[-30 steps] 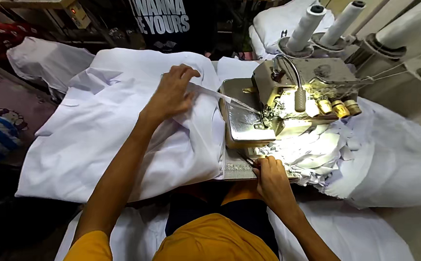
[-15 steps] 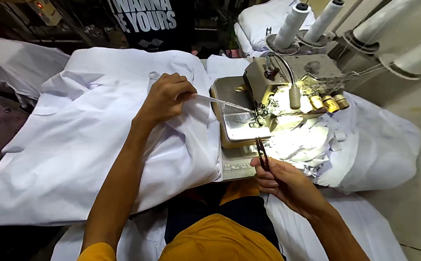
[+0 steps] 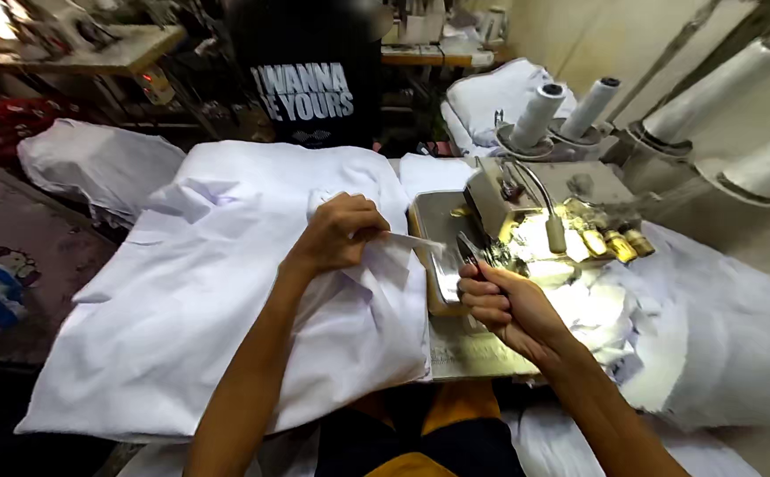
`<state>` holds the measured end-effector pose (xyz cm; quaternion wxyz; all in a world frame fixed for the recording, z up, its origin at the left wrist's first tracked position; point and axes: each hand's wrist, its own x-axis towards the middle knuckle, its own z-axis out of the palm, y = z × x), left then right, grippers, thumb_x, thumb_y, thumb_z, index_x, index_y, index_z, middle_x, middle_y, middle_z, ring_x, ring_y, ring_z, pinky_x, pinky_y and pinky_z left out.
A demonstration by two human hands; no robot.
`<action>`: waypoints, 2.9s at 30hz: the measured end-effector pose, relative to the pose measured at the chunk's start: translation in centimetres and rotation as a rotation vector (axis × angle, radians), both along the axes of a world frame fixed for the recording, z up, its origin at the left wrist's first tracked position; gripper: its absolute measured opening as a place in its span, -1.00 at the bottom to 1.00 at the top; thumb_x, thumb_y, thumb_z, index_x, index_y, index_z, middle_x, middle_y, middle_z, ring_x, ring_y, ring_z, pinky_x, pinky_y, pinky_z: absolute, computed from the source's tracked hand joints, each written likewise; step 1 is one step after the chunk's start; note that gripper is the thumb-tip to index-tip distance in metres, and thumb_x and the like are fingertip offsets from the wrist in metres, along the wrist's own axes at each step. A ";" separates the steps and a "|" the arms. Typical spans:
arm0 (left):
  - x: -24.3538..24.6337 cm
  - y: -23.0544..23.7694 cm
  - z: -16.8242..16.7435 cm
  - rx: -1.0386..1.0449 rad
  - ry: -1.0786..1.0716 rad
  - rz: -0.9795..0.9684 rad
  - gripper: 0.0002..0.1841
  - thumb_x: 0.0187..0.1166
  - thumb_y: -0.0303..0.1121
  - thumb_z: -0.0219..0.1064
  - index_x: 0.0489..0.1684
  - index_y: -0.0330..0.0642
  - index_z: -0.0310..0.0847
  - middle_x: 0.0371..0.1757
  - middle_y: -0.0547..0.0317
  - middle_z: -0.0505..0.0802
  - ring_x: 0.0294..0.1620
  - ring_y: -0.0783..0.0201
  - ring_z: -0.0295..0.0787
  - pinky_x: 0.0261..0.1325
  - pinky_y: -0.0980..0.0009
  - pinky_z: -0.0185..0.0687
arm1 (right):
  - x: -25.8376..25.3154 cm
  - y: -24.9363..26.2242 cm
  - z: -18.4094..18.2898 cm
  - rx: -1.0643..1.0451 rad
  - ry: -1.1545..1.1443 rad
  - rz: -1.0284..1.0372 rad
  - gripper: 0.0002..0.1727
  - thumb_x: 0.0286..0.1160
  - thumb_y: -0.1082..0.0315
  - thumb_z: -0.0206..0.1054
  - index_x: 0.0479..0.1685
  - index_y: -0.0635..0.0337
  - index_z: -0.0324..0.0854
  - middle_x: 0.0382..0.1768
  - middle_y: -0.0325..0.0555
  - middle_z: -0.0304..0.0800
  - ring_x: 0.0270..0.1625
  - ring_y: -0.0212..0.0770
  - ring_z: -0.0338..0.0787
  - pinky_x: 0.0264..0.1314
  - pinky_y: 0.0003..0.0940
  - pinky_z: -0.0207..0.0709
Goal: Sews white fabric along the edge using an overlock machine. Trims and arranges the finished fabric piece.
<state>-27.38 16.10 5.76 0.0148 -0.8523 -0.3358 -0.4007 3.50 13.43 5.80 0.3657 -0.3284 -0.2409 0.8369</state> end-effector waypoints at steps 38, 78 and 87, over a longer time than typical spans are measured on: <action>-2.0 2.7 -3.9 -0.260 0.079 0.220 -0.73 0.71 -0.28 0.22 -0.09 -0.29 0.78 -0.18 -0.09 0.86 -0.10 0.00 0.81 0.05 -0.01 0.62 | 9.0 -14.3 -24.7 0.072 -1.202 0.084 -0.49 0.90 0.13 -0.01 0.25 0.44 0.65 0.19 0.29 0.74 0.30 0.04 0.70 0.44 0.06 0.47; -2.2 2.8 -4.0 -0.274 0.078 0.211 -0.74 0.71 -0.28 0.21 -0.17 -0.23 0.79 -0.26 0.04 0.84 -0.20 0.17 0.78 -0.04 0.16 0.63 | 6.7 -12.1 -26.5 0.107 -1.127 -0.227 -0.67 0.73 0.54 0.08 0.29 0.56 0.59 0.28 0.33 0.69 0.39 -0.01 0.64 0.54 -0.10 0.42; -1.8 0.4 -0.2 -0.071 -0.081 0.418 -0.78 0.71 -0.38 0.21 0.01 -0.23 0.80 0.02 -0.09 0.82 0.19 -0.02 0.69 0.34 0.08 0.51 | 8.6 -16.2 -17.3 0.773 -1.337 -0.078 -0.73 0.61 0.46 0.13 0.09 0.36 0.68 -0.06 0.12 0.80 0.00 0.00 0.81 0.10 0.02 0.70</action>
